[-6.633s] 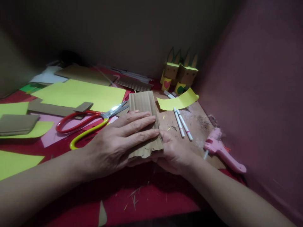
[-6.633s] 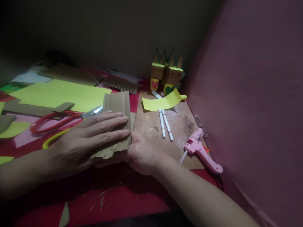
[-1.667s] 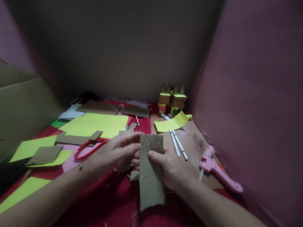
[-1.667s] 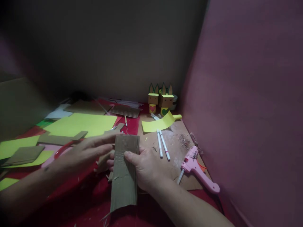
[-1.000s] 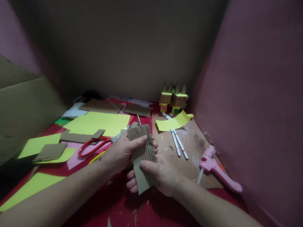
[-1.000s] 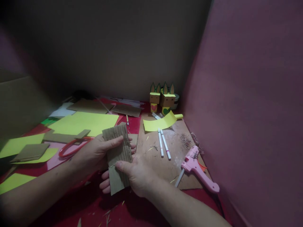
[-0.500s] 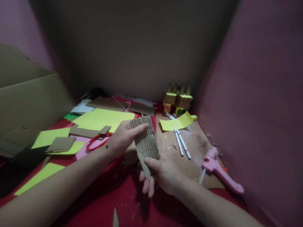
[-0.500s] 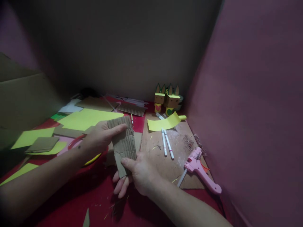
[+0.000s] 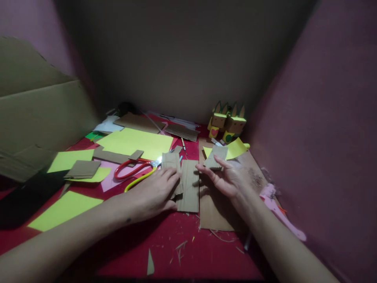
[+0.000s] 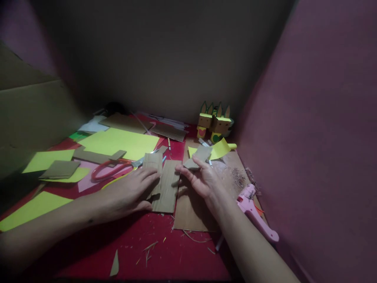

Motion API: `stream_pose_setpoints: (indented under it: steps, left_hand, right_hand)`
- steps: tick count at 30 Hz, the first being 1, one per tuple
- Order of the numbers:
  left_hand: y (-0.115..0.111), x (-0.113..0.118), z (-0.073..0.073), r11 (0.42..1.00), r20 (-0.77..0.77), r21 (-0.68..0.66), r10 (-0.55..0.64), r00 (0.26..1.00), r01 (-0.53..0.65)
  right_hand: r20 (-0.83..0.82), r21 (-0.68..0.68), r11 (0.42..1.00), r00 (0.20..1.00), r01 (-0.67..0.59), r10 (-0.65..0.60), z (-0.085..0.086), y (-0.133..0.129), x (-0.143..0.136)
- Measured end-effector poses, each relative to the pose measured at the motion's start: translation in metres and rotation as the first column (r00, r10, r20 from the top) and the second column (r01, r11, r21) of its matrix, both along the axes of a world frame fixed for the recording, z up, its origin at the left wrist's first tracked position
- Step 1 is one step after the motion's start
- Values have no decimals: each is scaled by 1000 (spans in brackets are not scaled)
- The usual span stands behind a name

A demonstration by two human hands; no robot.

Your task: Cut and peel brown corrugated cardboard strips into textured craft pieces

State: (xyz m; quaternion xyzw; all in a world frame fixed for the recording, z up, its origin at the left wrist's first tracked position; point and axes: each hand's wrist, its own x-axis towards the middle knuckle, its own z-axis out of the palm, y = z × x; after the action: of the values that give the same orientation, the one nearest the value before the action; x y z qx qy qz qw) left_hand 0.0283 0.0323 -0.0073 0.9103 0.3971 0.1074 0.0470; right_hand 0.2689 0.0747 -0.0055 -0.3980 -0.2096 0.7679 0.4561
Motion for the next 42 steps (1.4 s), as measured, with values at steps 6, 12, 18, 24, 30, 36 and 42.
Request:
stream_pose_setpoints:
  steps: [6, 12, 18, 24, 30, 36, 42]
  left_hand:
    - [-2, -5, -26, 978, -8, 204, -42, 999, 43]
    - [-20, -7, -19, 798, 188, 597, -236, 954, 80]
    - [-29, 8, 5, 874, 340, 469, -313, 887, 129]
    - [-13, 21, 21, 751, 570, -657, 557, 604, -72]
    - [-8, 28, 9, 564, 559, -812, 672, 486, 153]
    - [-6, 24, -2, 389, 596, -783, 693, 405, 485]
    - [-7, 26, 1, 441, 614, -759, 730, 300, 479]
  right_hand:
    - [-119, -42, 991, 985, -129, 123, -7, -14, 3]
    - [78, 80, 913, 915, -401, 395, -4, -44, -22]
    - [56, 165, 968, 982, -189, 182, -3, -50, -46]
    - [245, 332, 929, 966, -166, 85, -3, -51, -44]
    - [327, 279, 920, 928, -275, 178, 9, -60, -45]
    - [297, 291, 918, 938, -270, 181, 10, -63, -44]
    - [377, 257, 903, 896, -343, 233, 1, -60, -45]
